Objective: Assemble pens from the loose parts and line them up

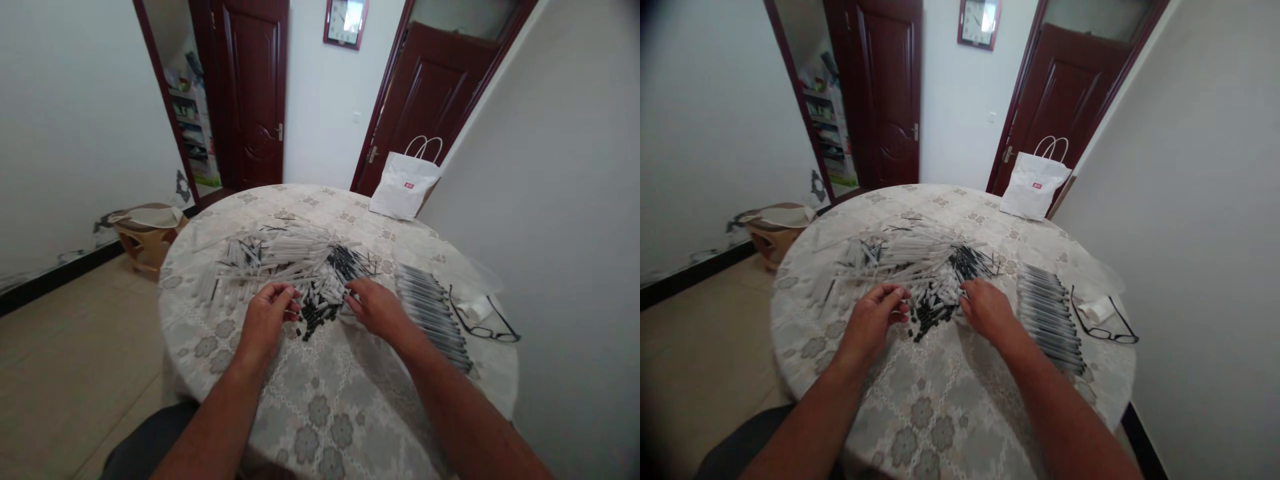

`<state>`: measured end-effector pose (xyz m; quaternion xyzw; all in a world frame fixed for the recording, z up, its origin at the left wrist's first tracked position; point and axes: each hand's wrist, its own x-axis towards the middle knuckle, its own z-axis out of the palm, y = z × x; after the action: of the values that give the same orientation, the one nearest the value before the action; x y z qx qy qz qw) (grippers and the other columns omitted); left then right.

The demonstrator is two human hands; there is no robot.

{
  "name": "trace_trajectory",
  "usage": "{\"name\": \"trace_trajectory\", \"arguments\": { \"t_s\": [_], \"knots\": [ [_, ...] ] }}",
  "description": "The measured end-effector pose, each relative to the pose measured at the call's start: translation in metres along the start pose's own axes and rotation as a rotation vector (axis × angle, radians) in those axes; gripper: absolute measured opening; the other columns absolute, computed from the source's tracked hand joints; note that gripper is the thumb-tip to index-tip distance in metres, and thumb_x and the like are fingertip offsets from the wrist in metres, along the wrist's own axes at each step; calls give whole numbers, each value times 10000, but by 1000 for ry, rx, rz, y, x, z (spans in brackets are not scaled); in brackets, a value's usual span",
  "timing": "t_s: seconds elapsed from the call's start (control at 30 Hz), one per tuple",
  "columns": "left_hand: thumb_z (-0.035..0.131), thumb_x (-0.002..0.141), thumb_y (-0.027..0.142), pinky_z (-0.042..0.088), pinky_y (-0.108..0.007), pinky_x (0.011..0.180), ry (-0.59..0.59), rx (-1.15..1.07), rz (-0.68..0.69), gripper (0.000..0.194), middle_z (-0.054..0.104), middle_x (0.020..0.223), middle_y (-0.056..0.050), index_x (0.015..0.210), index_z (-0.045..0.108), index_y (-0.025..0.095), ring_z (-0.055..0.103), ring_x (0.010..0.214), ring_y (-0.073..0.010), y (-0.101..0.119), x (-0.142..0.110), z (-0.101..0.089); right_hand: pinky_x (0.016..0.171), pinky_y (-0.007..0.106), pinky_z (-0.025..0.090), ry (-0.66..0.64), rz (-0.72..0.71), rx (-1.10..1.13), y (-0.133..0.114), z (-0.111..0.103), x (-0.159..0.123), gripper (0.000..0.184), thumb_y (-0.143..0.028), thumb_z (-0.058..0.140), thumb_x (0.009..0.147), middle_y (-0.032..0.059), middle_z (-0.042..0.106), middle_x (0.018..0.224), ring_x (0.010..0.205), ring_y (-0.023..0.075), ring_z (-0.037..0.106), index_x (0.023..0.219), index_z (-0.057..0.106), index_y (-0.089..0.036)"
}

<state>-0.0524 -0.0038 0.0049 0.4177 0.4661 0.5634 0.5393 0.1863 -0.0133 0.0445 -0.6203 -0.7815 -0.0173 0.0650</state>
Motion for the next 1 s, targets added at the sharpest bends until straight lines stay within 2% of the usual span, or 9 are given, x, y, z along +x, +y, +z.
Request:
{"name": "trace_trajectory", "arguments": {
  "t_s": [0.13, 0.27, 0.43, 0.6, 0.73, 0.87, 1.0],
  "knots": [
    [661, 840, 407, 520, -257, 504, 44, 136, 76, 261, 721, 854, -63, 931, 668, 163, 657, 628, -163, -2, 0, 0, 861, 286, 437, 84, 42, -49, -28, 31, 10, 256, -337, 539, 1016, 104, 655, 1168, 1066, 226, 618, 1220, 645, -223],
    [602, 885, 374, 508, -258, 553, 129, 283, 163, 213, 728, 836, -50, 931, 669, 177, 666, 635, -161, -5, 0, 0, 824, 282, 414, 123, 54, -42, -31, 53, 14, 205, -341, 517, 1036, 89, 647, 1086, 1014, 217, 615, 1130, 660, -228],
    [571, 921, 360, 524, -298, 735, 318, 476, 370, 193, 732, 850, -36, 944, 675, 199, 689, 773, -186, -10, 3, -6, 790, 272, 400, 157, 49, 28, -25, 63, 13, 198, -244, 500, 1036, 83, 653, 1087, 997, 200, 621, 1134, 670, -222],
    [562, 926, 331, 527, -337, 813, 425, 634, 460, 178, 738, 880, -48, 988, 671, 205, 700, 845, -216, -23, 14, -12, 827, 271, 405, 183, 34, 115, -19, 61, 12, 197, -227, 521, 1020, 81, 656, 1096, 1006, 199, 624, 1142, 676, -204],
    [554, 927, 267, 539, -369, 851, 398, 817, 598, 170, 737, 940, -73, 1022, 676, 197, 699, 887, -233, -33, 21, -16, 809, 275, 409, 223, 68, 146, -16, 58, 9, 191, -235, 535, 1012, 69, 653, 1089, 988, 199, 623, 1144, 671, -217],
    [509, 911, 144, 516, -418, 1005, 265, 967, 771, 284, 728, 1109, -108, 1132, 681, 191, 674, 1076, -246, -44, 27, -19, 811, 267, 416, 234, 78, 151, -12, 56, 7, 215, -244, 509, 1027, 77, 646, 1122, 1012, 196, 617, 1181, 655, -215],
    [484, 881, 60, 481, -444, 1084, 200, 1134, 755, 437, 682, 1284, -120, 1248, 673, 203, 611, 1226, -256, -54, 31, -20, 831, 260, 422, 191, 95, 138, -9, 58, 9, 223, -268, 517, 1028, 82, 646, 1146, 1051, 197, 614, 1201, 648, -215]
  ]
}}
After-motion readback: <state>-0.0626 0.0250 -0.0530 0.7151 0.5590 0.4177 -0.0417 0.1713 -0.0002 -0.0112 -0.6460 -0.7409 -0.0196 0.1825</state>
